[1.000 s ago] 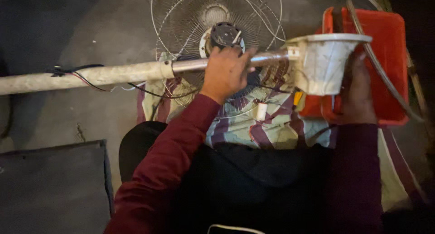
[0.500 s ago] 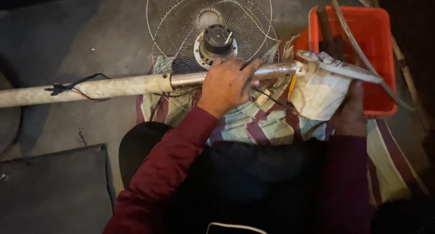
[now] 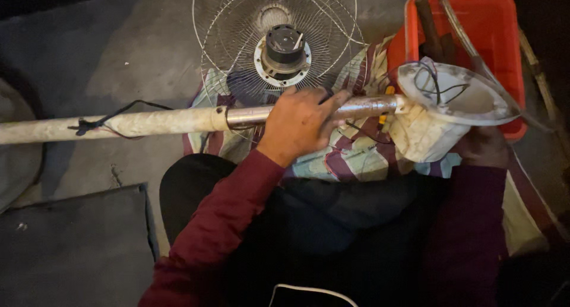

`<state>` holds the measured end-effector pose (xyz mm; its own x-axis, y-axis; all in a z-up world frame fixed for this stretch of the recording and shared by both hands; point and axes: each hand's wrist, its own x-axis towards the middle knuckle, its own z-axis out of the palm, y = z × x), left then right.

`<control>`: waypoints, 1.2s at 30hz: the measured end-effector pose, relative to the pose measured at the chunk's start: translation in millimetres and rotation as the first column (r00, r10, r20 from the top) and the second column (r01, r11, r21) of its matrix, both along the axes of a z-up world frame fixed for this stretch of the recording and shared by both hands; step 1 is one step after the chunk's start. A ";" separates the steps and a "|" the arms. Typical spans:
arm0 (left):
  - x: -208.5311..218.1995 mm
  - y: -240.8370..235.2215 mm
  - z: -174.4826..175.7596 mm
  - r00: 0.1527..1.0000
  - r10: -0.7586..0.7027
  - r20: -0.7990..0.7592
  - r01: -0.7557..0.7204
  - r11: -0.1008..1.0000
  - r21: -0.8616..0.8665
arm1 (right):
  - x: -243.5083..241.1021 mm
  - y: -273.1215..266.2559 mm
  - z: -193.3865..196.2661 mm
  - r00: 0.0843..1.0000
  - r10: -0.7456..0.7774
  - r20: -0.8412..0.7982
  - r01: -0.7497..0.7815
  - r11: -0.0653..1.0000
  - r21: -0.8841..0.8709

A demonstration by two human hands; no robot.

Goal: The person sits on a mat and works on a disassembled standing fan. They repeatedly attach and detach a white plastic housing to the fan's metal shaft, using a flat metal bar to tap the housing into place. The person also handles wires near the motor and adjusts the housing multiple times.

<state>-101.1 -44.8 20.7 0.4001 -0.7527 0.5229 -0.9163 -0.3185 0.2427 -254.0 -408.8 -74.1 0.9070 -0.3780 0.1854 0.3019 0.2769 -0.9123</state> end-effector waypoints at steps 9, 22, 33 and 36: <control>0.1 1.4 4.7 0.998 -0.035 -0.047 0.037 0.999 0.033 | -4.2 -28.5 -16.8 0.999 -0.033 -0.021 0.033 0.999 -0.027; 5.3 -3.3 -2.7 0.997 -0.053 -0.056 0.056 0.997 0.049 | -23.2 -52.0 -45.6 0.999 0.003 -0.040 -0.003 1.000 -0.002; 14.4 -7.9 -8.0 0.999 -0.046 0.017 0.046 0.999 -0.001 | -9.0 -17.3 -16.3 0.986 0.152 -0.064 -0.153 0.988 0.001; 16.0 -8.2 -9.0 0.998 -0.048 -0.049 0.052 0.996 0.079 | -7.4 1.4 -5.7 0.994 -0.001 -0.113 -0.005 0.998 -0.055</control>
